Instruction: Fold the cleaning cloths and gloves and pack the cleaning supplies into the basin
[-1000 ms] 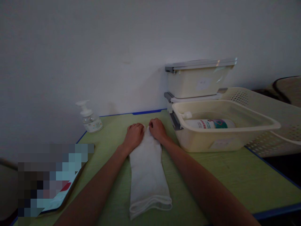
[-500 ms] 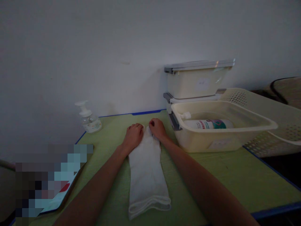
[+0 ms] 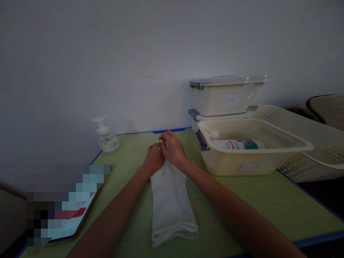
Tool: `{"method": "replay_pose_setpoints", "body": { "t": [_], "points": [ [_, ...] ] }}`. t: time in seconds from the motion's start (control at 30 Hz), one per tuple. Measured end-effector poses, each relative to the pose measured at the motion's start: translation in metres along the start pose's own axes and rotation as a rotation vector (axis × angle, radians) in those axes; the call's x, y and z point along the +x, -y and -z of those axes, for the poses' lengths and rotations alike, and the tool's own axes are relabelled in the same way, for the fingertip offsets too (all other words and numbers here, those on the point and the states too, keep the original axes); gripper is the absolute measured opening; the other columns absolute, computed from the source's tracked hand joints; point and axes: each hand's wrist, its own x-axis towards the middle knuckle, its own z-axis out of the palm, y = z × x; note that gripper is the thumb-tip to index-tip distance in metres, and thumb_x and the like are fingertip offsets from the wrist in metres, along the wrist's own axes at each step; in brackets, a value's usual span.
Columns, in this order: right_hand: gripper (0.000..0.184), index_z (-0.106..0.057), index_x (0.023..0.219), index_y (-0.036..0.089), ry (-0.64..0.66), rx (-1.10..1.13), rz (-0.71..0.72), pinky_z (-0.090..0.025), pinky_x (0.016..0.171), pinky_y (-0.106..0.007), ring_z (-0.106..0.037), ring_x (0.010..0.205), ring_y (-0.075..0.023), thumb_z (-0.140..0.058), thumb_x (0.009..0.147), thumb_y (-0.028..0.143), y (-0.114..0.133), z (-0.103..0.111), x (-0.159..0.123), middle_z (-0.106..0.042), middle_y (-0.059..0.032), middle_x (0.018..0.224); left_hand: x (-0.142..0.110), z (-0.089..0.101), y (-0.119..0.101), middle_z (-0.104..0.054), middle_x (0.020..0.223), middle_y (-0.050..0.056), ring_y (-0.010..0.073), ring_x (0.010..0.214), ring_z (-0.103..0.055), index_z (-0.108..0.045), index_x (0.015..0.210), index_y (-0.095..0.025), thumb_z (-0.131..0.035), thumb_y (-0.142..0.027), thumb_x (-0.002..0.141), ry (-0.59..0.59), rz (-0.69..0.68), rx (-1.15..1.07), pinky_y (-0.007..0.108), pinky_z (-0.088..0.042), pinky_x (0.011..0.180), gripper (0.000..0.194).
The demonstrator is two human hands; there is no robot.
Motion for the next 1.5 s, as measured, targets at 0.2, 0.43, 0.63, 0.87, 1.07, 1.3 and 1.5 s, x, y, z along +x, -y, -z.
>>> {"method": "replay_pose_setpoints", "body": {
  "t": [0.2, 0.43, 0.63, 0.87, 1.07, 1.3, 1.5],
  "points": [
    [0.020, -0.056, 0.075, 0.016, 0.284, -0.055, 0.150, -0.041, 0.075, -0.027, -0.051, 0.080, -0.0164, -0.042, 0.075, 0.001, 0.005, 0.028, -0.038, -0.056, -0.0056, 0.082, -0.004, 0.004, -0.002, -0.062, 0.103, 0.010, 0.0219, 0.101, -0.055, -0.059, 0.097, -0.016, -0.039, -0.015, 0.085, 0.002, -0.030, -0.011, 0.036, -0.039, 0.090, 0.023],
    [0.019, -0.060, 0.097, 0.010, 0.677, -0.040, 0.497, -0.042, 0.082, -0.028, -0.054, 0.089, -0.0176, -0.048, 0.085, 0.019, 0.020, 0.051, -0.076, -0.061, -0.0097, 0.096, -0.002, 0.004, -0.002, -0.061, 0.106, 0.010, 0.0211, 0.102, -0.054, -0.059, 0.098, -0.014, -0.039, -0.012, 0.083, -0.010, -0.009, -0.023, 0.034, -0.038, 0.091, 0.025],
    [0.056, -0.043, 0.128, 0.005, 0.798, 0.004, 0.580, -0.023, 0.106, -0.035, -0.034, 0.126, -0.0243, -0.052, 0.084, 0.038, 0.024, 0.058, -0.084, -0.041, -0.0178, 0.135, 0.000, 0.003, 0.001, -0.061, 0.105, 0.010, 0.0206, 0.103, -0.054, -0.060, 0.097, -0.013, -0.039, -0.011, 0.082, -0.013, -0.010, -0.045, 0.033, -0.040, 0.091, 0.025],
    [0.071, -0.032, 0.136, 0.007, 0.893, 0.032, 0.532, -0.017, 0.109, -0.042, -0.024, 0.133, -0.0257, -0.051, 0.081, 0.047, 0.020, 0.059, -0.087, -0.027, -0.0200, 0.143, 0.000, -0.001, 0.003, -0.061, 0.105, 0.011, 0.0212, 0.103, -0.054, -0.059, 0.097, -0.014, -0.040, -0.012, 0.082, -0.025, -0.018, -0.068, 0.035, -0.041, 0.090, 0.025],
    [0.073, -0.029, 0.137, 0.005, 0.923, 0.076, 0.558, -0.017, 0.108, -0.046, -0.024, 0.133, -0.0270, -0.052, 0.081, 0.047, 0.019, 0.060, -0.087, -0.025, -0.0214, 0.143, 0.001, -0.002, 0.005, -0.061, 0.103, 0.011, 0.0218, 0.101, -0.055, -0.060, 0.096, -0.014, -0.040, -0.012, 0.082, -0.042, -0.026, -0.079, 0.036, -0.042, 0.089, 0.024],
    [0.074, -0.027, 0.138, 0.007, 0.920, 0.067, 0.546, -0.015, 0.109, -0.043, -0.021, 0.134, -0.0250, -0.051, 0.081, 0.048, 0.019, 0.059, -0.089, -0.024, -0.0198, 0.144, 0.002, -0.006, 0.006, -0.060, 0.106, 0.010, 0.0209, 0.103, -0.054, -0.059, 0.098, -0.014, -0.041, -0.013, 0.082, -0.081, -0.017, -0.127, 0.035, -0.042, 0.090, 0.024],
    [0.073, -0.028, 0.137, 0.008, 0.917, 0.043, 0.563, -0.016, 0.109, -0.041, -0.022, 0.134, -0.0233, -0.050, 0.082, 0.050, 0.020, 0.061, -0.088, -0.025, -0.0183, 0.144, 0.007, 0.013, 0.016, -0.056, 0.113, 0.012, 0.0220, 0.108, -0.052, -0.056, 0.105, -0.012, -0.041, -0.018, 0.082, -0.178, 0.048, -0.180, 0.038, -0.041, 0.094, 0.027]
  ]
}}
